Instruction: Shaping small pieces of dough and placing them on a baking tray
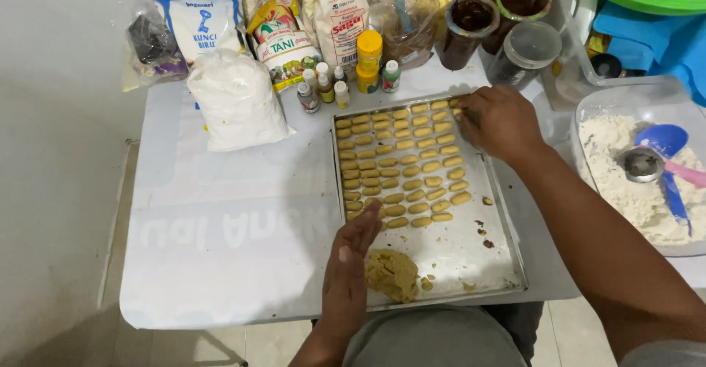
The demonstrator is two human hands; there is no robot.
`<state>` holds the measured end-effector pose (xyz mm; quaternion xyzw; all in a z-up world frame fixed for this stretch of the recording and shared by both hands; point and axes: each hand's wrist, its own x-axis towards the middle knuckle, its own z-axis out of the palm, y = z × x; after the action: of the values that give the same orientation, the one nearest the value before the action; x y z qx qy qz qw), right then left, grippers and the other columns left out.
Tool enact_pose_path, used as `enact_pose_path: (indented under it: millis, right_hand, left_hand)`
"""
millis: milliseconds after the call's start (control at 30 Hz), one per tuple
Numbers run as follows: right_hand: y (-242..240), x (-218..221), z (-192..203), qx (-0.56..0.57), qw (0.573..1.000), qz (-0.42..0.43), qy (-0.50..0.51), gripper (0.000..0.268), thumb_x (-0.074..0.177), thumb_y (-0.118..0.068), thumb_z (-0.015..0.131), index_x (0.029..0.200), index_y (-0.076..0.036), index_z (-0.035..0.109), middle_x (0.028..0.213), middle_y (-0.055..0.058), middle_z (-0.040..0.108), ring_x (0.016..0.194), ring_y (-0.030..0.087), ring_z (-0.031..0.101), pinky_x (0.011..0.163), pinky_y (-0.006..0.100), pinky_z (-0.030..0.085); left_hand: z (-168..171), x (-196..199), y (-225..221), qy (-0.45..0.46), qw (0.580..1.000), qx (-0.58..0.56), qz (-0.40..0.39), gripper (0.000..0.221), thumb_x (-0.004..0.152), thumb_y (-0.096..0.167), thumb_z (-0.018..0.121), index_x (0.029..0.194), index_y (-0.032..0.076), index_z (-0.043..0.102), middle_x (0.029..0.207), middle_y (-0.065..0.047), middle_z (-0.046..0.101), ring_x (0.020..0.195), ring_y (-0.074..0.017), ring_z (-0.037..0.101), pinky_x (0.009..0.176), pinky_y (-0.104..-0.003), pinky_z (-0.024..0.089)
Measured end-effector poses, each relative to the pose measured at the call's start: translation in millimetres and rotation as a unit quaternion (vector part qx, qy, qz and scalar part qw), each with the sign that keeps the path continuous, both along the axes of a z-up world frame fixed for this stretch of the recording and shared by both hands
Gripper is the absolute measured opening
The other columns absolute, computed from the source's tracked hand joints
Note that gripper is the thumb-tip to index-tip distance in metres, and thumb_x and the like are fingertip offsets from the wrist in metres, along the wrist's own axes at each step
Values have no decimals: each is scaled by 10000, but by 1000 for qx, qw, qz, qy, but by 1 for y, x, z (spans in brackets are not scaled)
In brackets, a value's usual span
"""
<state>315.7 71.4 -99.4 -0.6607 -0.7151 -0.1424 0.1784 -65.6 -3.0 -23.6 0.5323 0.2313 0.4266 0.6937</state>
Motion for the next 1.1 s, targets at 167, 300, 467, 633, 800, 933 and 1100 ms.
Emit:
enact_pose_path:
  millis: [167,300,467,633,800,933,1100]
  right_hand:
    - [3,-1,0,3,999,2,-42,166,944,-234,747,1066,-135,801,954,40,721,823,295,615,613,410,492]
    - [1,-1,0,-8,999,5,-50,224,945,-252,738,1123,-142,817,999,24,732,876,277,631,657,396,519]
    - [-3,0,1,-7,998,29,-62,216,969,-237,706,1134,-161,823,993,24,741,845,279,669,709,405,553]
    - [-9,-8,10,52,998,29,-10,237,979,-179,718,1190,-107,800,1060,89,747,871,309,663,621,432,522]
    - [-34,-43,46,-10,969,-63,237,388,1016,-196,655,1401,-152,668,1266,48,665,818,173,636,746,361,515]
    - [-93,-114,80,-105,890,-100,433,477,921,-32,639,1365,-209,637,1194,72,629,764,148,531,546,260,537]
    - [-153,-166,52,-116,940,210,241,567,843,-398,837,1359,-236,664,1348,70,650,1133,281,684,899,443,556]
  left_hand:
    - [-8,0,6,-20,1000,0,19,527,1123,427,333,1466,48,457,1629,-187,407,1549,-342,369,1273,-504,360]
    - [-7,3,6,-26,999,14,18,494,1128,413,390,1451,57,503,1618,-182,437,1535,-333,402,1256,-511,374]
    - [-7,4,7,-19,999,24,16,434,1134,340,403,1455,68,508,1624,-169,429,1544,-329,393,1254,-509,389]
    - [-8,3,8,-20,999,31,26,410,1138,301,404,1464,73,506,1646,-136,400,1549,-301,388,1240,-488,410]
    - [-16,2,10,13,998,28,52,372,1117,305,428,1398,90,542,1656,-154,369,1532,-347,414,1205,-490,428]
    - [-14,4,7,56,993,77,69,353,1102,179,476,1449,122,517,1683,-114,296,1597,-359,298,1255,-532,389]
    - [-6,7,3,117,973,167,104,307,1086,234,540,1365,108,573,1640,-143,366,1595,-325,296,1280,-506,370]
